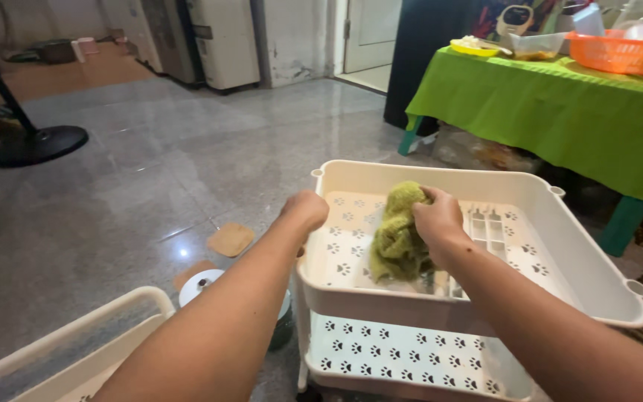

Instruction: The person assembles a three-tier plastic utility cart. They wipe the trays with a cloth, insert vertical support poles, and attach the top tray with a handle, completing the cart structure.

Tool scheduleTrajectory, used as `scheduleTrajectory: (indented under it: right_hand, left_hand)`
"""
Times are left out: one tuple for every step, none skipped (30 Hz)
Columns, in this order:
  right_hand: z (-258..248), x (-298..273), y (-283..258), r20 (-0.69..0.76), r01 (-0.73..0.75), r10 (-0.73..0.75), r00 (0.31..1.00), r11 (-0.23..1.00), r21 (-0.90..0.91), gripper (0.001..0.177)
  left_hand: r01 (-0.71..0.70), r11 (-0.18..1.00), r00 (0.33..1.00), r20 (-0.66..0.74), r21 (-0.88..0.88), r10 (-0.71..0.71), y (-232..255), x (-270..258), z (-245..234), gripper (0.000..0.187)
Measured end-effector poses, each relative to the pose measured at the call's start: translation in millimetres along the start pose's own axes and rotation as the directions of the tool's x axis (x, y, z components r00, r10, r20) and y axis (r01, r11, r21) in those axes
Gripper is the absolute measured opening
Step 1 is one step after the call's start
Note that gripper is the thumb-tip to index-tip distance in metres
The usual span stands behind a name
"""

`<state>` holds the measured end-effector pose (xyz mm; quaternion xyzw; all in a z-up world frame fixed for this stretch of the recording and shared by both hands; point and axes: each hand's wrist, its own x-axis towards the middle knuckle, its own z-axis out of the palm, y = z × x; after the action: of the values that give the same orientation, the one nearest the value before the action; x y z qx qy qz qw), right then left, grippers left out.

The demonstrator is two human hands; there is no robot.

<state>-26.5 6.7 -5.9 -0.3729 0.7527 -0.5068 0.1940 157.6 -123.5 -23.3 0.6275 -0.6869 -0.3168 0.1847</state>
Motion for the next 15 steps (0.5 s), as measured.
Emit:
scheduleTrajectory:
  right_hand:
    - [5, 6, 4, -0.039, -0.003, -0.001, 0.999, 0.996, -0.090, 0.050]
    - [9, 13, 9, -0.082, -0.009, -0.006, 0.997, 0.983, -0.181, 0.049]
    - [14, 22, 13, -0.062, -0.008, -0.009, 0.998, 0.966, -0.259, 0.045]
    - [17, 33, 18, -0.044, -0.005, -0.010, 0.999, 0.942, -0.336, 0.044]
    - [21, 44, 23, -0.026, -0.001, -0.010, 1.000, 0.911, -0.412, 0.044]
    - [25, 53, 30, -0.008, -0.016, 0.013, 1.000, 0.906, -0.422, 0.050]
    - [29, 62, 37, 0.008, -0.030, 0.037, 0.999, 0.901, -0.432, 0.057]
    - [36, 72, 42, 0.028, -0.041, 0.059, 0.998, 0.897, -0.440, 0.065]
    - [42, 81, 46, 0.027, -0.070, 0.094, 0.995, 0.880, -0.470, 0.075]
    - [49, 91, 49, 0.024, -0.098, 0.126, 0.992, 0.861, -0.500, 0.085]
    - [56, 99, 51, 0.019, -0.125, 0.158, 0.987, 0.840, -0.528, 0.096]
    - [60, 105, 53, 0.028, -0.106, 0.145, 0.989, 0.828, -0.550, 0.098]
    - [64, 109, 53, 0.037, -0.087, 0.132, 0.991, 0.816, -0.572, 0.100]
    - [68, 110, 51, 0.047, -0.068, 0.119, 0.992, 0.803, -0.592, 0.103]
    - [74, 108, 48, 0.061, -0.037, 0.095, 0.994, 0.785, -0.618, 0.100]
  left_hand:
    - [0.013, 0.999, 0.999, 0.040, -0.046, -0.011, -5, -3, 1, 0.042]
    - [0.025, 0.995, 0.996, 0.083, -0.094, -0.017, -8, -6, 3, 0.044]
    - [0.024, 0.990, 0.997, 0.081, -0.138, -0.013, -11, -6, 3, 0.045]
    - [0.022, 0.983, 0.997, 0.081, -0.183, -0.007, -13, -7, 5, 0.046]
    - [0.020, 0.974, 0.997, 0.081, -0.227, -0.002, -16, -5, 8, 0.047]
    - [0.020, 0.968, 0.995, 0.098, -0.249, 0.004, -20, -1, 11, 0.047]
    - [0.021, 0.963, 0.993, 0.114, -0.270, 0.011, -24, 5, 13, 0.047]
    - [0.021, 0.957, 0.992, 0.125, -0.290, 0.016, -29, 12, 15, 0.048]
    - [-0.062, 0.969, 0.992, 0.093, -0.239, 0.086, -32, 19, 20, 0.049]
    - [-0.144, 0.972, 0.985, 0.063, -0.185, 0.158, -33, 25, 24, 0.052]
    - [-0.223, 0.966, 0.973, 0.037, -0.127, 0.230, -35, 28, 26, 0.054]
    - [-0.170, 0.966, 0.981, 0.062, -0.196, 0.185, -37, 28, 26, 0.052]
    - [-0.114, 0.958, 0.986, 0.090, -0.263, 0.142, -37, 25, 26, 0.049]
    - [-0.057, 0.943, 0.988, 0.119, -0.327, 0.101, -36, 20, 24, 0.047]
    - [-0.068, 0.943, 0.988, 0.108, -0.327, 0.109, -34, 15, 20, 0.047]
